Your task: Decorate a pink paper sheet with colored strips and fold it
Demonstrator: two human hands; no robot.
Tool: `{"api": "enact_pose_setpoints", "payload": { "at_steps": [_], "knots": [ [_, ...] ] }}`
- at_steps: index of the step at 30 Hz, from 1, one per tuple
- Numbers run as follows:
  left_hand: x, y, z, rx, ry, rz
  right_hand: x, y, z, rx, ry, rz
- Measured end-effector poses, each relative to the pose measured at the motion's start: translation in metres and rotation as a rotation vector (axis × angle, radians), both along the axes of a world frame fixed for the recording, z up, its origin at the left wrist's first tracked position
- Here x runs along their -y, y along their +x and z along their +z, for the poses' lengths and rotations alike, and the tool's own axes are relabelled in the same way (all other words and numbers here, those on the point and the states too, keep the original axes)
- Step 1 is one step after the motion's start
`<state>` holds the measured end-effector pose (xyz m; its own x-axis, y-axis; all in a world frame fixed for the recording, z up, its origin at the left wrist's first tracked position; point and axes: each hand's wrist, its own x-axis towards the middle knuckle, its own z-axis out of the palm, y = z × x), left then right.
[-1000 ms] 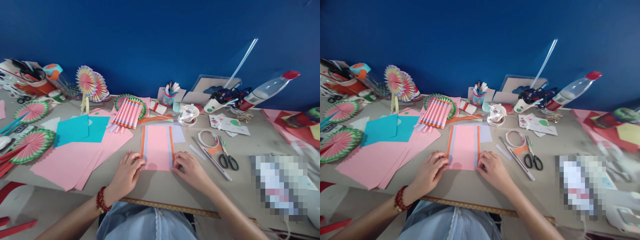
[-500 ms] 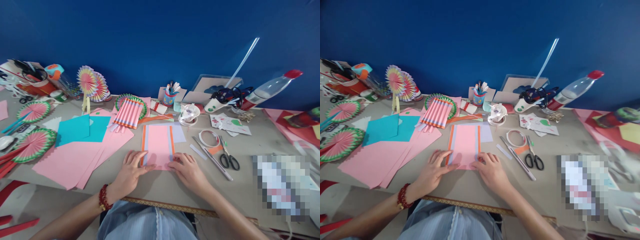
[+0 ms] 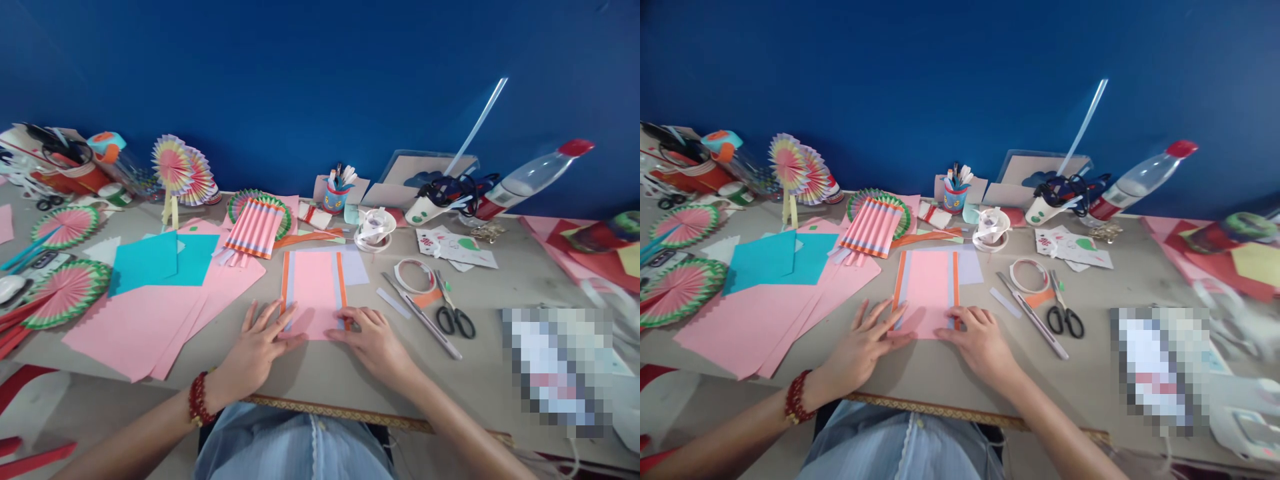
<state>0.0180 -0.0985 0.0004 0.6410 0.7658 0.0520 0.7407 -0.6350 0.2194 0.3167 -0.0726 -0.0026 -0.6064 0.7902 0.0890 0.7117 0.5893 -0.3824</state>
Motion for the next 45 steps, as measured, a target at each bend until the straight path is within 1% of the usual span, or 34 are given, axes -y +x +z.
{"api": "enact_pose_setpoints", "payload": {
  "at_steps": [7,9,12,13,14,16,17,19,23,28,30,35,38,41,45],
  "knots": [
    [0.017,-0.025,0.013,-0.003,0.015,0.005,-0.001,0.001,-0.006,0.003,0.043,0.001],
    [0.022,-0.026,0.015,-0.023,0.028,0.026,-0.001,0.002,-0.006,-0.005,0.038,0.006],
    [0.023,-0.014,0.015,-0.039,0.057,0.029,-0.001,0.002,-0.005,-0.007,0.033,0.019],
    [0.022,-0.008,0.015,-0.034,0.061,0.002,-0.002,0.002,-0.004,-0.004,0.037,0.025],
    [0.019,-0.001,0.014,-0.022,0.057,-0.051,-0.002,0.002,-0.004,0.000,0.042,0.029],
    [0.013,0.013,0.012,0.008,0.007,-0.201,-0.001,0.002,-0.003,0.008,0.051,0.031],
    [0.010,0.019,0.010,0.019,-0.023,-0.252,-0.001,0.002,-0.002,0.011,0.055,0.029],
    [0.004,0.027,0.006,0.039,-0.075,-0.290,-0.001,0.002,-0.002,0.012,0.055,0.031],
    [0.000,0.029,0.001,0.077,-0.123,-0.285,-0.003,0.005,-0.002,-0.049,0.009,0.025],
    [0.001,0.028,0.003,0.104,-0.153,-0.291,-0.002,0.014,-0.002,-0.158,-0.051,-0.048],
    [0.001,0.029,0.004,0.103,-0.157,-0.288,0.004,0.013,0.001,-0.146,-0.021,-0.051],
    [0.001,0.029,0.003,0.104,-0.139,-0.292,0.024,-0.003,0.009,0.014,0.128,0.024],
    [0.001,0.029,0.003,0.099,-0.147,-0.286,0.031,-0.008,0.007,0.065,0.160,-0.006],
    [0.001,0.029,0.004,0.106,-0.153,-0.287,0.034,0.001,0.003,0.098,0.184,-0.073],
    [0.002,0.029,0.003,0.096,-0.139,-0.280,0.039,0.019,0.002,0.114,0.205,-0.108]
  ]
}}
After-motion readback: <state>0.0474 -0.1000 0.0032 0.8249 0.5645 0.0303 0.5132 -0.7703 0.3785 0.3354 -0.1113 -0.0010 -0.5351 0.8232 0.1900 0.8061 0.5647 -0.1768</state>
